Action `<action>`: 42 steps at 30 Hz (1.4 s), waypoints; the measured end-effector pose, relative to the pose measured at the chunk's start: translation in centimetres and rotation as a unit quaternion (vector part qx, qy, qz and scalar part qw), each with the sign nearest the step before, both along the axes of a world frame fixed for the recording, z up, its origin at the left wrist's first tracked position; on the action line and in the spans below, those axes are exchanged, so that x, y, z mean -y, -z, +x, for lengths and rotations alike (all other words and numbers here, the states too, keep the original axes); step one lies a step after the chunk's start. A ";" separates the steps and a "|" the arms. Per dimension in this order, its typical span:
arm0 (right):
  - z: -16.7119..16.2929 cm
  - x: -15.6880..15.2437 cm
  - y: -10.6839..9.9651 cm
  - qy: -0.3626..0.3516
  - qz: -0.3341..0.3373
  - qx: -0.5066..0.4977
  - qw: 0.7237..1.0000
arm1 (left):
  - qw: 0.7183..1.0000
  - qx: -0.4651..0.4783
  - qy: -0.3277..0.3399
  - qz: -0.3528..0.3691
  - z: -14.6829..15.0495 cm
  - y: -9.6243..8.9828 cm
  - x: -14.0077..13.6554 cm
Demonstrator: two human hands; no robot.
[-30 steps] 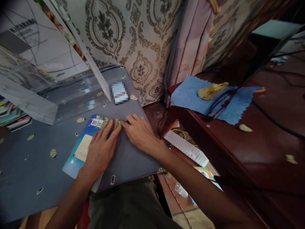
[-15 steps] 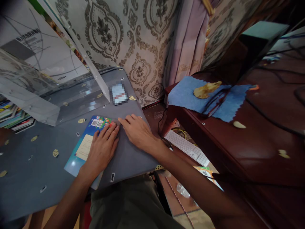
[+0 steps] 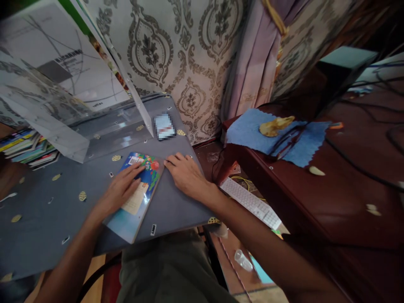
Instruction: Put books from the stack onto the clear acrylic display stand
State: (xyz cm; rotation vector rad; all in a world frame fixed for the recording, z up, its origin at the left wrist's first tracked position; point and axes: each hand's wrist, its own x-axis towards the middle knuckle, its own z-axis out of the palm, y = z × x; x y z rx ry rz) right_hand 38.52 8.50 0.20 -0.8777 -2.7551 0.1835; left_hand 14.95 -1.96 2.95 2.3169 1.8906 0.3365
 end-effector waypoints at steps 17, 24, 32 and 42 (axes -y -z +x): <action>0.1 -0.7 1.0 -0.002 -0.102 -0.233 0.967 | 0.986 -0.011 0.165 0.018 1.3 1.6 -4.5; -2.4 1.7 1.0 0.062 -0.099 -0.242 0.963 | 0.987 0.014 0.156 0.043 1.3 2.3 -4.4; -2.9 2.1 2.1 0.104 -0.018 -0.194 0.975 | 0.984 0.031 0.159 0.073 1.1 2.5 -4.4; -4.8 4.2 1.8 0.165 -0.027 -0.147 0.975 | 0.984 0.057 0.163 0.038 0.3 2.9 -5.3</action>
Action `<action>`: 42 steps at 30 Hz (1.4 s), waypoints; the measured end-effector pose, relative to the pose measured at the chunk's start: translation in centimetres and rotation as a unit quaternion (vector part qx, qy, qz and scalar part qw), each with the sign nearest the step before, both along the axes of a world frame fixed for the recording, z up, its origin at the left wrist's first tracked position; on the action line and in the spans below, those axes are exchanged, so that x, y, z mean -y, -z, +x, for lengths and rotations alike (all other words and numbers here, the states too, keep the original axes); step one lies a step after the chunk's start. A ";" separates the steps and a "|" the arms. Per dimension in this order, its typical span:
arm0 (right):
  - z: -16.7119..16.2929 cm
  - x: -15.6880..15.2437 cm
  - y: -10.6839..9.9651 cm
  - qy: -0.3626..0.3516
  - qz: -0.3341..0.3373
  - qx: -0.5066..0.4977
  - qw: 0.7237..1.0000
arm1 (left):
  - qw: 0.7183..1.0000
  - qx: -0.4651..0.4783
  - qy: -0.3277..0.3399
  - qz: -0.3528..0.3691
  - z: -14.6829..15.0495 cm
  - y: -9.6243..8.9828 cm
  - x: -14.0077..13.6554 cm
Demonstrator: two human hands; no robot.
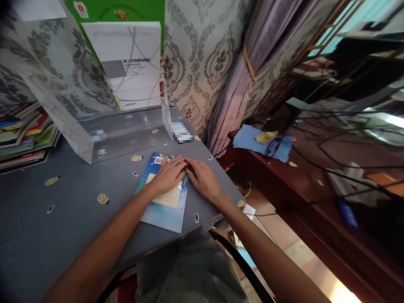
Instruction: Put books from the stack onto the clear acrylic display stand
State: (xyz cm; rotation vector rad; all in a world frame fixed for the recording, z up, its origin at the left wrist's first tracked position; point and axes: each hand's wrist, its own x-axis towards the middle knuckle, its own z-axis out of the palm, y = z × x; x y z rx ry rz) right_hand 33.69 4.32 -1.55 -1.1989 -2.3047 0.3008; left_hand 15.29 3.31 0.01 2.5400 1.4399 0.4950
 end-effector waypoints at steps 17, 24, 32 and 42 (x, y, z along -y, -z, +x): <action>-0.5 -2.2 -1.1 -0.078 -0.019 0.040 0.996 | 0.979 -0.072 -0.176 0.069 -4.4 -1.0 1.3; -0.5 -4.3 0.0 -0.124 -0.012 0.012 0.992 | 0.973 -0.109 -0.194 0.062 -4.7 -1.1 1.3; -0.4 -4.6 0.3 -0.152 -0.017 0.003 0.988 | 0.978 -0.063 -0.200 0.024 -5.1 -1.1 1.5; -0.2 -4.4 -0.1 -0.157 -0.016 0.021 0.987 | 0.976 -0.061 -0.207 0.038 -4.9 -1.0 1.8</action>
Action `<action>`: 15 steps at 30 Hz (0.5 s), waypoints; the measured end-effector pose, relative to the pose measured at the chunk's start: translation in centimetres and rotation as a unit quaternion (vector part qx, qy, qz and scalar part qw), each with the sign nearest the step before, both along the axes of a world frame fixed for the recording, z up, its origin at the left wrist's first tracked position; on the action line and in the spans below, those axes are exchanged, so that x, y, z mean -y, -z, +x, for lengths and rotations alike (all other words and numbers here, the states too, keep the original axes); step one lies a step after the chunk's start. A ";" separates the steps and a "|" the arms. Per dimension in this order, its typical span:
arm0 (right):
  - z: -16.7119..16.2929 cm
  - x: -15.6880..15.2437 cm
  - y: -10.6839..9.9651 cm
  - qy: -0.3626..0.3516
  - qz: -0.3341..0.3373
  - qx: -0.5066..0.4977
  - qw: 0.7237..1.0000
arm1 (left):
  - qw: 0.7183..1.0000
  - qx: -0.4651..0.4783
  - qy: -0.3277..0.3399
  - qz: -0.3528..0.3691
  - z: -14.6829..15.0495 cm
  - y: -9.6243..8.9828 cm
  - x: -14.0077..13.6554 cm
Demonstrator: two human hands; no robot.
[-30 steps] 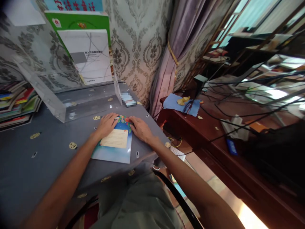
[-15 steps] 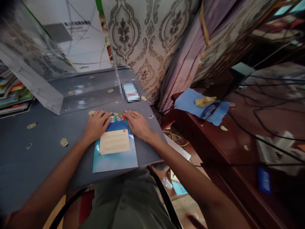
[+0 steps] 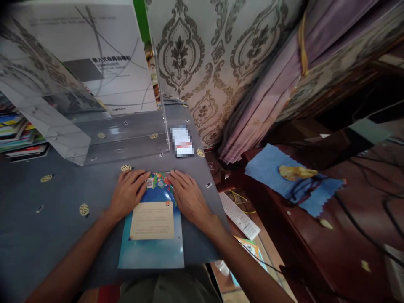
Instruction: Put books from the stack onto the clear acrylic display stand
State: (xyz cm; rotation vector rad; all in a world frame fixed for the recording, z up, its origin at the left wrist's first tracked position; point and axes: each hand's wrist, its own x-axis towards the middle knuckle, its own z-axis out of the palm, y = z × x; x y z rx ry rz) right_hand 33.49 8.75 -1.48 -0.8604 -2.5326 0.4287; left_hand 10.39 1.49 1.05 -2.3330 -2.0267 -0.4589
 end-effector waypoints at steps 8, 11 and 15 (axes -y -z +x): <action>0.0 -0.2 0.4 -0.001 -0.019 -0.027 0.999 | 0.989 -0.069 0.089 -0.092 2.4 -0.2 2.2; 0.0 -0.4 0.7 0.001 -0.021 -0.031 0.999 | 0.974 -0.051 0.182 -0.124 5.4 -0.4 5.3; -0.2 -0.7 1.2 0.001 -0.010 -0.040 0.999 | 0.909 0.004 0.379 -0.173 10.3 -2.1 10.2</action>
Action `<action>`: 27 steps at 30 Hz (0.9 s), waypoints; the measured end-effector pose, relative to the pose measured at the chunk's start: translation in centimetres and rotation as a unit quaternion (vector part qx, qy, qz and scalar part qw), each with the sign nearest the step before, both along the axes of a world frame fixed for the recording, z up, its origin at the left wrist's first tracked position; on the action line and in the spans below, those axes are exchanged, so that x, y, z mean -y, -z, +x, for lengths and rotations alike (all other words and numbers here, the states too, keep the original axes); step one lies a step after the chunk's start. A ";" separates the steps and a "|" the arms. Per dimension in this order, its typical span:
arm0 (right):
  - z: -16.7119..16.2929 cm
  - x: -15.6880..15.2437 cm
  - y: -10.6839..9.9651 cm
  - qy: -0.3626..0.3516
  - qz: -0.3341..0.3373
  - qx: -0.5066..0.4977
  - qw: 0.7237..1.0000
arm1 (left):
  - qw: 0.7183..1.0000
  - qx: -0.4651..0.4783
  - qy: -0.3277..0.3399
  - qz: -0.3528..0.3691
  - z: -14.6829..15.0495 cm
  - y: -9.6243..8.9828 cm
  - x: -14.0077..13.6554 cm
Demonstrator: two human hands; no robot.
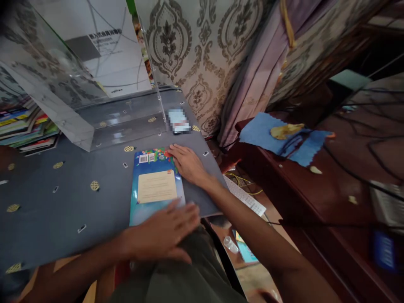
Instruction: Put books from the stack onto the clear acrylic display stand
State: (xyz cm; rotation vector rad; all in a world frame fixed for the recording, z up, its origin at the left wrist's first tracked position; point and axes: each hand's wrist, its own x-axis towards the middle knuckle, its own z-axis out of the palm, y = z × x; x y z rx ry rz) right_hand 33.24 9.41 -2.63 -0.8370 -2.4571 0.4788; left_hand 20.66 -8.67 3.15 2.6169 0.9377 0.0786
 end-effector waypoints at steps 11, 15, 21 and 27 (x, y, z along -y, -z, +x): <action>-0.1 -0.2 -0.1 -0.007 0.026 0.020 0.999 | 0.949 0.249 -0.186 0.046 -3.7 -1.4 2.2; -0.3 -0.3 0.1 -0.009 0.027 0.016 0.999 | 0.909 0.132 -0.357 0.170 -7.9 1.5 0.7; -0.4 -0.5 0.2 -0.008 0.039 0.020 0.999 | 0.899 0.013 -0.407 0.159 -10.7 4.6 -1.1; -0.3 -0.2 -0.2 -0.011 0.035 0.020 0.999 | 0.899 0.005 -0.409 0.157 -10.4 4.8 -1.0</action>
